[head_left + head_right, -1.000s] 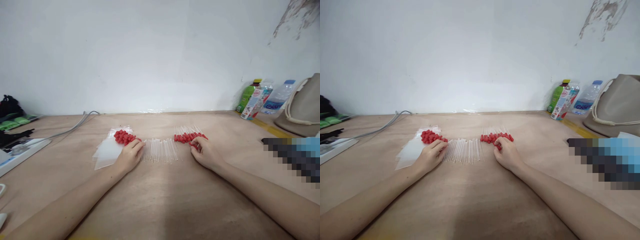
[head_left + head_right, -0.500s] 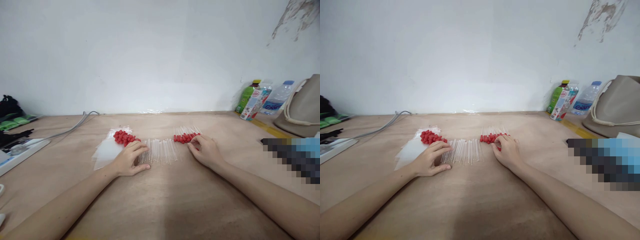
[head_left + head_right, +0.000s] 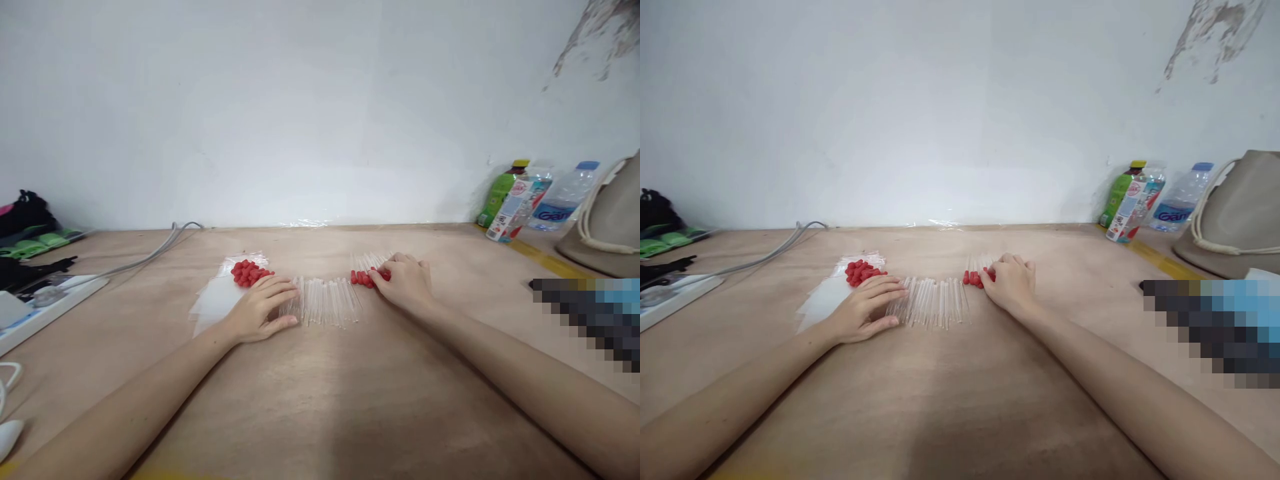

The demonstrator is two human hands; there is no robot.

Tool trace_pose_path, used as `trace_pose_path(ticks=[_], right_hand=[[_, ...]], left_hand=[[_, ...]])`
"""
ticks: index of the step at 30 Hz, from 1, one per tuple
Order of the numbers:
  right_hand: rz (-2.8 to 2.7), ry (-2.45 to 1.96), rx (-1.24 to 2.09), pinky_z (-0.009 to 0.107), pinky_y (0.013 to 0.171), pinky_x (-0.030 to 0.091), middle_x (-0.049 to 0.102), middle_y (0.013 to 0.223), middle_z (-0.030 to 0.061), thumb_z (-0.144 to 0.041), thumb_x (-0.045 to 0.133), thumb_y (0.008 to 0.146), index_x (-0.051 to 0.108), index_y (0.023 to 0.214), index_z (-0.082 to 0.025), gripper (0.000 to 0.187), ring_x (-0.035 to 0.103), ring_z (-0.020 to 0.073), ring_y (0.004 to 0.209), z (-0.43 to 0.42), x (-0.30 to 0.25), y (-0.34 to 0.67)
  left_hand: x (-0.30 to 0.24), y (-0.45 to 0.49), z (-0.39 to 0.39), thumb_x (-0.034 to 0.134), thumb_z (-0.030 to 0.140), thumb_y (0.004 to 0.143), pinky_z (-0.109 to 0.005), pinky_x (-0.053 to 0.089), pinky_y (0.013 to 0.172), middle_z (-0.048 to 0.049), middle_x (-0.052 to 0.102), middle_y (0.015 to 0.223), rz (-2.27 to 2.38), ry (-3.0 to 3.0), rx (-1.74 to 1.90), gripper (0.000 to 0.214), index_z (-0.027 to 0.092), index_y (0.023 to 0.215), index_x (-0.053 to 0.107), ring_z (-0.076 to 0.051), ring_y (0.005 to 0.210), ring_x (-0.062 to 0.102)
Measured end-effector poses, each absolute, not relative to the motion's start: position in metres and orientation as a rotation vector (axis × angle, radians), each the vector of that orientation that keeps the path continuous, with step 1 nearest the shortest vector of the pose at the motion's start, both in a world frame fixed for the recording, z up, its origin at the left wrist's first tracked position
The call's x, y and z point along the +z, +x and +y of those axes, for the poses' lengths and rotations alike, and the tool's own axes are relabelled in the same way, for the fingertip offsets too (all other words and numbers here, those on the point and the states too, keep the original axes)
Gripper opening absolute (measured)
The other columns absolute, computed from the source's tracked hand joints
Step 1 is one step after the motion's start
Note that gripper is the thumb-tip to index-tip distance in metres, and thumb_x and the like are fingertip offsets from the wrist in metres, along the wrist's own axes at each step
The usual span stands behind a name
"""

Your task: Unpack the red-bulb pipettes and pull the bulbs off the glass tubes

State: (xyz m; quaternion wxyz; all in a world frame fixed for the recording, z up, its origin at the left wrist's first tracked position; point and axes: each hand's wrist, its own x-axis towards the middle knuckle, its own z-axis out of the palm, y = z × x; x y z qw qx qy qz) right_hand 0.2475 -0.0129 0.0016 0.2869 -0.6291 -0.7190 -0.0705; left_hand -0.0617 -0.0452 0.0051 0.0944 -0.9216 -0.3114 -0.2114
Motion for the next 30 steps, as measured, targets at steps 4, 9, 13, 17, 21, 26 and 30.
trace_pose_path(ticks=[4,9,13,17,21,26,30], right_hand=[[-1.82,-1.671,-0.236,0.037,0.071,0.026,0.059,0.08,0.0055,-0.036,0.047,0.08,0.065,0.065,-0.019,0.029,0.049,0.0223,0.084,-0.009,0.003,0.248],[-1.717,-1.39,-0.169,0.036,0.072,0.032,0.059,0.081,0.0055,-0.037,0.05,0.081,0.066,0.072,-0.02,0.025,0.05,0.0208,0.082,-0.014,0.008,0.25],[-1.921,-0.953,-0.164,0.033,0.074,0.036,0.062,0.085,0.0049,-0.028,0.051,0.083,0.066,0.088,-0.021,0.017,0.052,0.0176,0.082,-0.038,-0.002,0.243],[-2.024,-0.735,-0.199,0.035,0.078,0.034,0.067,0.086,0.0019,-0.022,0.054,0.083,0.062,0.091,-0.022,0.012,0.055,0.0164,0.082,-0.063,-0.014,0.233],[-2.044,-0.701,-0.171,0.034,0.077,0.033,0.068,0.083,0.0008,-0.02,0.052,0.084,0.06,0.089,-0.021,0.01,0.055,0.0156,0.08,-0.069,-0.017,0.229],[-2.142,-0.797,-0.218,0.037,0.081,0.032,0.067,0.093,0.0044,-0.029,0.054,0.081,0.059,0.097,-0.019,0.02,0.055,0.0183,0.086,-0.068,-0.015,0.223],[-2.142,-0.716,-0.374,0.04,0.087,0.03,0.069,0.087,0.0024,-0.033,0.058,0.079,0.061,0.098,-0.02,0.022,0.056,0.0183,0.087,-0.066,-0.017,0.213]], left_hand=[[0.002,-0.058,-0.047,0.045,0.026,0.086,-0.044,0.037,0.096,-0.0094,0.057,0.114,-0.94,-2.579,-0.799,0.031,0.018,0.115,0.054,-0.024,0.114,0.045],[0.001,-0.049,-0.049,0.048,0.022,0.084,-0.045,0.035,0.098,-0.008,0.053,0.122,-0.94,-2.41,-0.922,0.033,0.021,0.117,0.052,-0.024,0.12,0.041],[0.002,-0.034,-0.053,0.05,0.022,0.084,-0.046,0.031,0.101,-0.0097,0.047,0.13,-0.921,-2.286,-0.927,0.038,0.02,0.122,0.048,-0.026,0.126,0.034],[0.001,-0.015,-0.059,0.05,0.026,0.085,-0.046,0.03,0.101,-0.0083,0.051,0.127,-0.833,-2.342,-0.805,0.034,0.021,0.119,0.052,-0.025,0.124,0.038],[0.0,-0.003,-0.065,0.054,0.023,0.084,-0.044,0.034,0.098,-0.0039,0.064,0.108,-0.72,-2.37,-0.816,0.02,0.022,0.102,0.061,-0.022,0.111,0.052],[-0.001,0.003,-0.068,0.053,0.016,0.083,-0.04,0.041,0.093,-0.0025,0.069,0.093,-0.659,-2.356,-0.877,0.012,0.017,0.092,0.062,-0.019,0.097,0.061],[-0.004,0.007,-0.068,0.055,0.016,0.082,-0.037,0.046,0.089,-0.0041,0.07,0.091,-0.594,-2.354,-0.878,0.011,0.014,0.09,0.062,-0.019,0.094,0.062]])
